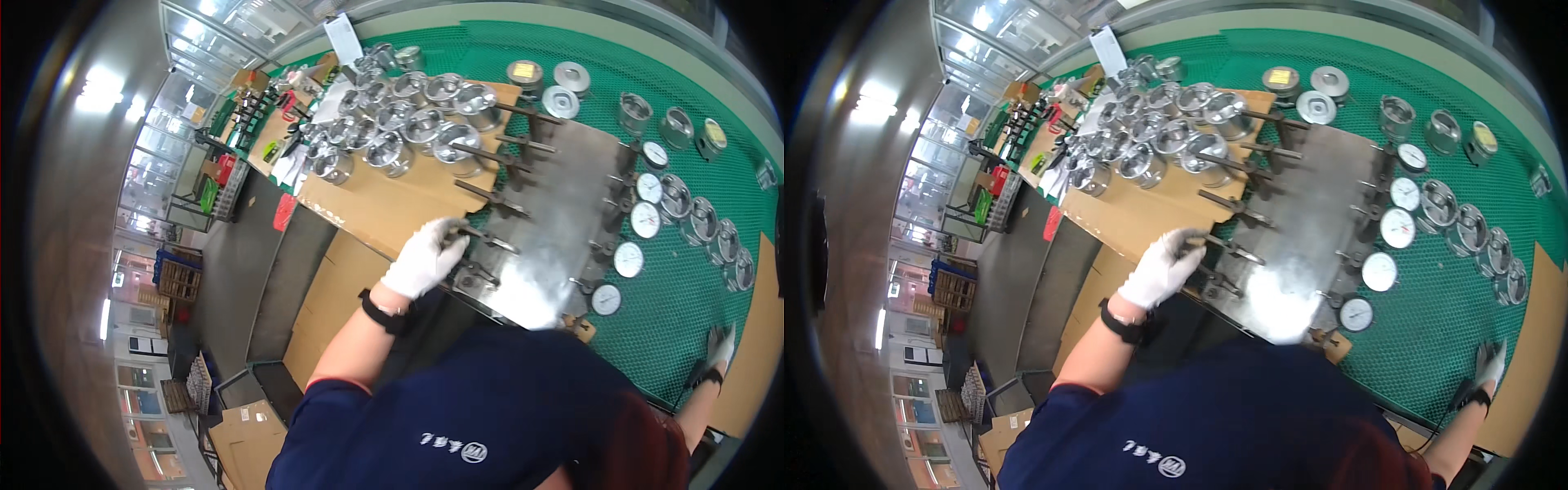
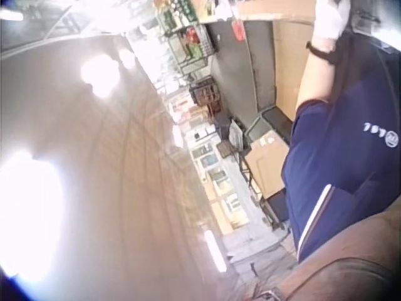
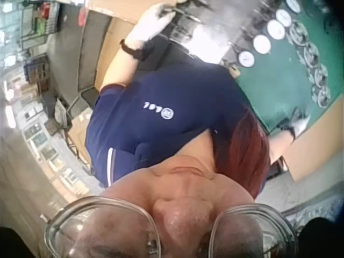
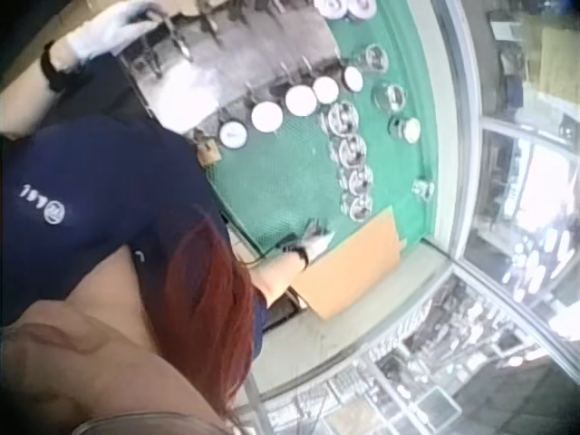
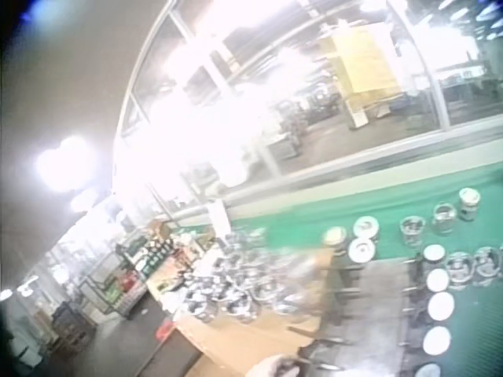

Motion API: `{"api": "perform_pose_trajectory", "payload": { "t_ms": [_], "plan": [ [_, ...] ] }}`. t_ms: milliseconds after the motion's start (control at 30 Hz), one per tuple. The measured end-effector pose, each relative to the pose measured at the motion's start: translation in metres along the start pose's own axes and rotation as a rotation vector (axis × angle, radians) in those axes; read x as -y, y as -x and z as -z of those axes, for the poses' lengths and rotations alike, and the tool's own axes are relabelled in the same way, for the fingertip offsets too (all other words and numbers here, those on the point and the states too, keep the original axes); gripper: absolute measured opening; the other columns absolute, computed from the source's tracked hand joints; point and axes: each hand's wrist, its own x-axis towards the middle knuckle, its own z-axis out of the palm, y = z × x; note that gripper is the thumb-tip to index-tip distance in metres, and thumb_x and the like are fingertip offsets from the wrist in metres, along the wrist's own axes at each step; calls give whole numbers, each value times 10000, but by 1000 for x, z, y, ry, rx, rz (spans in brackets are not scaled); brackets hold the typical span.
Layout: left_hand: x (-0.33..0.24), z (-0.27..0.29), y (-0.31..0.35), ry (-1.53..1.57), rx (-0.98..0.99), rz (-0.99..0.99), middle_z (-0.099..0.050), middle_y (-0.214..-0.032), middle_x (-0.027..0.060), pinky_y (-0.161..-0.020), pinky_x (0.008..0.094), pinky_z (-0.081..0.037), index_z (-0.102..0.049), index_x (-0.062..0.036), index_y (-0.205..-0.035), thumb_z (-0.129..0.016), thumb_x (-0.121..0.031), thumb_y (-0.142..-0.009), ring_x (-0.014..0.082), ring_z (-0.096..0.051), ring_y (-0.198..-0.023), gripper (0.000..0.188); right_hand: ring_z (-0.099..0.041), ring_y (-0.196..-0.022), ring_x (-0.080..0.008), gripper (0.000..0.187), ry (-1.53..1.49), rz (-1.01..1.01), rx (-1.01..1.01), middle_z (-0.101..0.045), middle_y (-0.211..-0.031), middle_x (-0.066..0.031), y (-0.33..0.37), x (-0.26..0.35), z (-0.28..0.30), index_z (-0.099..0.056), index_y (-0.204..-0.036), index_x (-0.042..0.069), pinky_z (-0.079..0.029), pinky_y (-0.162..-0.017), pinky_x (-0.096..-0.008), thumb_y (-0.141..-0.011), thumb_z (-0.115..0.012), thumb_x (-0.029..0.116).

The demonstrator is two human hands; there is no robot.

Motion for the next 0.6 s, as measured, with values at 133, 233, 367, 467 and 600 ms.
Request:
{"api": "perform_pose_trajectory", "payload": {
  "t_ms": [133, 233, 367, 467, 600],
  "plan": [
    [78, 61, -54, -129, -208, 16, -700, -1120, 227, -894, 402, -550, -639, 2, -1238, -687, -270, -891, 316, -705, -978, 443, -601, -1161, -275, 685, -76, 20, -207, -570, -1322, -160, 33, -22, 84, -437, -1485, 59, -504, -951, -339, -975, -649, 463],
    [136, 103, -109, -378, -379, -191, -678, -1176, 251, -904, 472, -548, -613, 19, -1259, -667, -228, -873, 393, -682, -1020, 462, -591, -1182, -255, 703, 74, 86, -296, -552, -1389, -119, 83, -37, 126, -421, -1520, 96, -478, -1001, -361, -983, -606, 509],
    [162, 137, -186, -686, -277, -244, -523, -1441, 248, -944, 492, -535, -489, -86, -1440, -597, -196, -883, 448, -649, -1084, 577, -527, -1313, -255, 715, 61, 83, -326, -510, -1477, -102, 165, -75, 168, -425, -1530, 133, -410, -1107, -373, -977, -582, 557],
    [172, 149, -226, -863, -112, -69, -468, -1510, 234, -1015, 471, -509, -462, -111, -1482, -557, -185, -884, 430, -624, -1178, 610, -500, -1351, -275, 716, 68, 77, -367, -497, -1491, -107, 211, -97, 167, -442, -1514, 132, -391, -1130, -383, -969, -585, 574],
    [160, 150, -262, -880, 248, 140, -538, -1456, 217, -1067, 436, -483, -447, -96, -1485, -564, -176, -884, 377, -575, -1289, 618, -493, -1353, -290, 717, 55, 65, -393, -485, -1495, -116, 263, -124, 173, -453, -1505, 132, -396, -1128, -400, -964, -592, 581]
  ]
}}
